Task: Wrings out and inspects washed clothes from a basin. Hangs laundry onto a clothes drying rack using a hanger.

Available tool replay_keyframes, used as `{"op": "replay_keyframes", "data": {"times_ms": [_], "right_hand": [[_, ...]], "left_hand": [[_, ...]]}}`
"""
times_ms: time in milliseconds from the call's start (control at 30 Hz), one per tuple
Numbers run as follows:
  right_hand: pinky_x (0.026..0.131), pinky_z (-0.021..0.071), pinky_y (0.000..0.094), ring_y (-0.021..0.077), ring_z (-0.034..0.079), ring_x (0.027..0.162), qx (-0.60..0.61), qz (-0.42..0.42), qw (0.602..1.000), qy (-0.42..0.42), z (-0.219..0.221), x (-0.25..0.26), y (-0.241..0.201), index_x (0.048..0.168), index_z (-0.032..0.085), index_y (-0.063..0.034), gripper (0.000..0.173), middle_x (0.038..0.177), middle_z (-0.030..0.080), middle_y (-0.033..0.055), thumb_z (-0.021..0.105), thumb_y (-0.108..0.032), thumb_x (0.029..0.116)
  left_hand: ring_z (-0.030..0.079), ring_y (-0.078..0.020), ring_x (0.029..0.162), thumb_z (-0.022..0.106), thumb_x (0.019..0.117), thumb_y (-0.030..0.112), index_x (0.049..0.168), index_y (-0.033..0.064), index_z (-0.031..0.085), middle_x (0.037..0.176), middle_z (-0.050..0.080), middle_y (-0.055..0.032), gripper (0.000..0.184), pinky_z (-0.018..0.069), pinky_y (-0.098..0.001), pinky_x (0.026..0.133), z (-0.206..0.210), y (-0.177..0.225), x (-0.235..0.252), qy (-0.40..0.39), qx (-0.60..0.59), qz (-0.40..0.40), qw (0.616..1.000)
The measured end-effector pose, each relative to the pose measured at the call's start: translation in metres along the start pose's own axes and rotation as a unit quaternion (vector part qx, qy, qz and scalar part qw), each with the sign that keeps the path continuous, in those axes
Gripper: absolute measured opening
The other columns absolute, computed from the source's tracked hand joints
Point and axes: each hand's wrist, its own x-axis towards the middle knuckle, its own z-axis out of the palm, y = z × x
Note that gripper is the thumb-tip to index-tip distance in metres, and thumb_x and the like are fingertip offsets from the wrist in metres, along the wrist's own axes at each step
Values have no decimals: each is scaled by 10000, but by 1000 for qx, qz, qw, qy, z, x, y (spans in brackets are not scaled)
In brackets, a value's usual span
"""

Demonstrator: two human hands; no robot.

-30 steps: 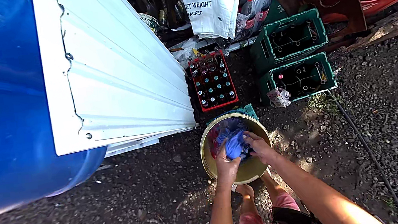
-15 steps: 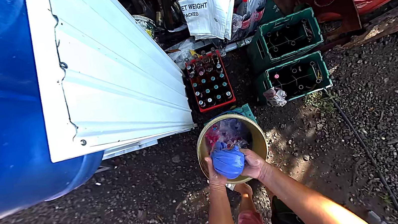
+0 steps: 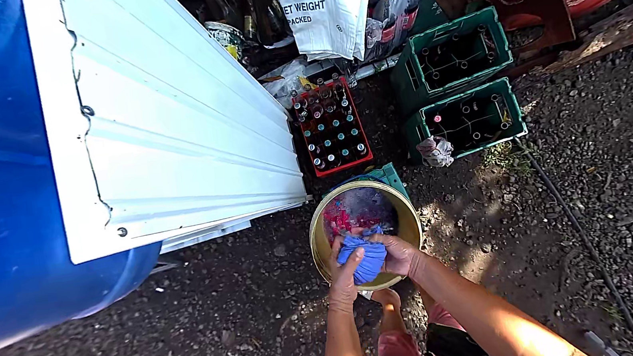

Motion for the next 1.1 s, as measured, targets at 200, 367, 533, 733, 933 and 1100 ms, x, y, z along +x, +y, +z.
{"op": "replay_keyframes", "data": {"times_ms": [200, 367, 533, 733, 933, 1100], "right_hand": [[813, 571, 323, 126, 668, 831, -106, -239, 960, 101, 63, -18, 11, 956, 673, -21, 103, 871, 702, 61, 669, -123, 966], [923, 482, 413, 223, 656, 930, -484, -479, 726, 99, 88, -34, 26, 795, 743, -35, 239, 861, 717, 106, 765, -262, 867], [812, 523, 492, 320, 662, 983, -704, -539, 462, 14, 103, -60, 35, 772, 715, -155, 110, 882, 715, 39, 706, -257, 812], [748, 561, 459, 292, 668, 913, -794, -510, 311, -115, 101, -76, 36, 821, 702, -178, 96, 860, 681, 30, 768, -236, 783], [737, 561, 412, 273, 674, 907, -818, -494, 241, -170, 100, -75, 39, 910, 738, -135, 110, 911, 702, 52, 631, -146, 931], [816, 568, 446, 316, 686, 1019, -860, -415, 193, -226, 101, -74, 44, 1033, 744, -57, 185, 1041, 728, 121, 571, -65, 970]], "left_hand": [[724, -200, 1032, 656, 929, 388, 1142, 75, 679, 1077, 751, -99, 380, 599, -404, 927, -15, -8, -11, 74, -232, -38, 969], [757, -153, 825, 704, 880, 404, 976, 107, 721, 889, 771, -60, 313, 637, -335, 748, -4, 1, -22, 63, -313, -98, 943], [654, -55, 762, 340, 1081, 100, 1011, 25, 618, 839, 684, -24, 297, 532, -194, 763, 36, 93, -20, 24, -167, -260, 951], [596, 4, 583, 485, 850, 112, 761, 150, 571, 660, 637, 64, 129, 498, -156, 574, 66, 154, -10, -209, 19, -340, 917], [593, -29, 677, 575, 962, 249, 871, 147, 620, 729, 608, 84, 144, 521, -261, 687, 19, 73, 34, -392, 272, -273, 836], [555, -174, 789, 546, 1055, 310, 931, -21, 616, 846, 587, -99, 360, 476, -418, 795, 37, 86, 36, -437, 471, -212, 736]]}}
